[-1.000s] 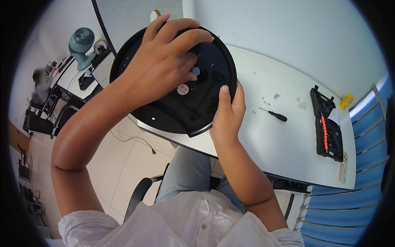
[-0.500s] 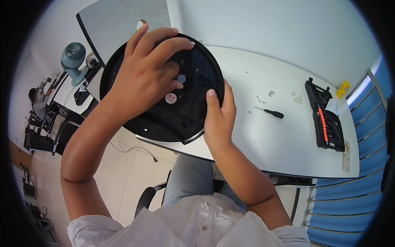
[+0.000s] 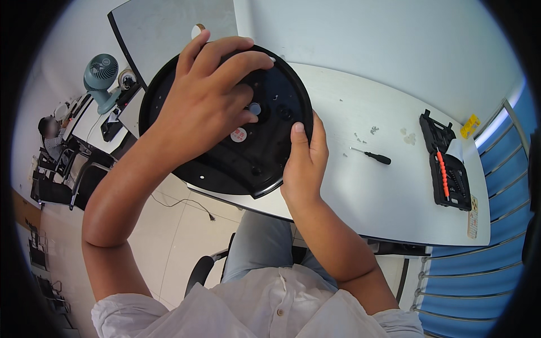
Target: The person uses a screwdriver to tighten screws on the underside of a black circular device. They rotate the device to access different screw holes and continue fastening components. The device remains on the table throughout the process.
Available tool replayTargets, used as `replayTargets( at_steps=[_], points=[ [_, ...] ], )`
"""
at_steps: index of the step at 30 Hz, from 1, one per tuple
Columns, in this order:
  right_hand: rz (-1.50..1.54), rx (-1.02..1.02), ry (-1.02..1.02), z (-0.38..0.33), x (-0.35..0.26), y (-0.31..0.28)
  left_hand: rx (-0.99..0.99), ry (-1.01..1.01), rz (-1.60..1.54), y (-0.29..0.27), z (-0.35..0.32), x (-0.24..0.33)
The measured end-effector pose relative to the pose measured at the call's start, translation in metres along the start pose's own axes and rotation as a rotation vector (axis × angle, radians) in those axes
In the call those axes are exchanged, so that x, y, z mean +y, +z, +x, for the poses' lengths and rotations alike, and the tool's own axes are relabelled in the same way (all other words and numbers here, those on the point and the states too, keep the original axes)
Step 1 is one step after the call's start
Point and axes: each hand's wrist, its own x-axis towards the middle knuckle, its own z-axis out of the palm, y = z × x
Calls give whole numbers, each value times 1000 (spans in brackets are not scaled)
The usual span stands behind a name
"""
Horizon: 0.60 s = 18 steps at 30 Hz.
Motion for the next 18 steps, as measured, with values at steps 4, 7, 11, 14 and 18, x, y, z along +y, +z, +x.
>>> replayTargets(
  at_steps=[4, 7, 11, 14, 18],
  points=[
    [37, -10, 5, 1, 0, 0, 3, 0, -2, 1, -1, -1],
    [36, -1, 4, 1, 0, 0, 0, 0, 1, 0, -1, -1],
    [43, -14, 20, 2, -1, 0, 20, -9, -13, 2, 0, -1],
    [76, -36, 41, 3, -4, -1, 18, -2, -10, 2, 1, -3],
    [117, -50, 62, 3, -5, -4, 5, 7, -2, 1, 3, -3]
  ],
)
